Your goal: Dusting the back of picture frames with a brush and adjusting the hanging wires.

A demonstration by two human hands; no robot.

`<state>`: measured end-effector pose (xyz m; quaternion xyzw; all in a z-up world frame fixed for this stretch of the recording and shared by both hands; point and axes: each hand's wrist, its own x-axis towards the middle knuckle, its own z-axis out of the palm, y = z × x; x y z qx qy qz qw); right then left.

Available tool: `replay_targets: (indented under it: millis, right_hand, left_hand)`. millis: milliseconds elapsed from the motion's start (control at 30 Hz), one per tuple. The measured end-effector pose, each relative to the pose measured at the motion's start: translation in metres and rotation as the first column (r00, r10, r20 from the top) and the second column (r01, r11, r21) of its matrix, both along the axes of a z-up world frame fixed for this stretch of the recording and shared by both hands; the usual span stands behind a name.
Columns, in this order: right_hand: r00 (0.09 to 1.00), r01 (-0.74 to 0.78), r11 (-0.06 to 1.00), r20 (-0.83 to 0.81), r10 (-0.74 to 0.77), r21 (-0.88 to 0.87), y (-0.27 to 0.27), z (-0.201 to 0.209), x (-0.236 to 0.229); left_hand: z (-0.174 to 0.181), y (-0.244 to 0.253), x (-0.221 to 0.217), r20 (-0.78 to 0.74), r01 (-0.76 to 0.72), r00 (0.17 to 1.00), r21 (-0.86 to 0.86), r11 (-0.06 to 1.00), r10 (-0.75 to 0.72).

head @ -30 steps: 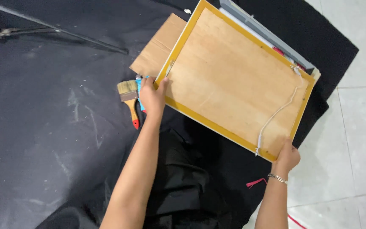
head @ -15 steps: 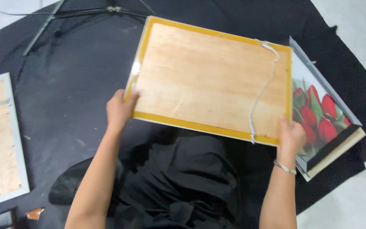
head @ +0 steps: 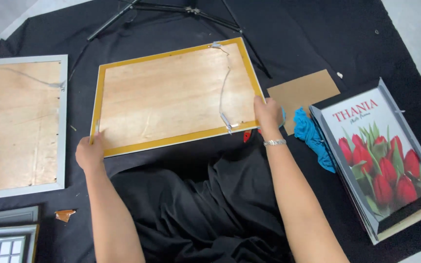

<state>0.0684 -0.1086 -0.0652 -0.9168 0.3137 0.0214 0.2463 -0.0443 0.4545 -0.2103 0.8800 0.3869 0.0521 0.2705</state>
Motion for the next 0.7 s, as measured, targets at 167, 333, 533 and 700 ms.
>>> replay_targets:
  millis: [167,333,533,700]
  right_hand:
    - [0.997,0.032,0.999,-0.077,-0.030,0.024,0.030,-0.031,0.021]
    - [0.988,0.042,0.998,-0.150,-0.035,0.045,0.041,-0.049,0.011]
    - [0.986,0.116,0.982,-0.135,-0.096,0.149,0.049,-0.042,0.006]
    - [0.971,-0.041,0.963,-0.216,0.102,0.268,0.017,-0.134,0.014]
  left_hand:
    - [0.002,0.004,-0.008,-0.038,-0.051,0.998,0.071,0.996,0.054]
    - [0.005,0.000,-0.005,-0.057,-0.104,0.993,0.057,0.993,0.107]
    - [0.017,-0.018,0.005,0.003,-0.086,0.996,0.043,0.995,0.086]
    - [0.020,-0.024,0.010,-0.055,-0.114,0.991,0.153,0.982,0.124]
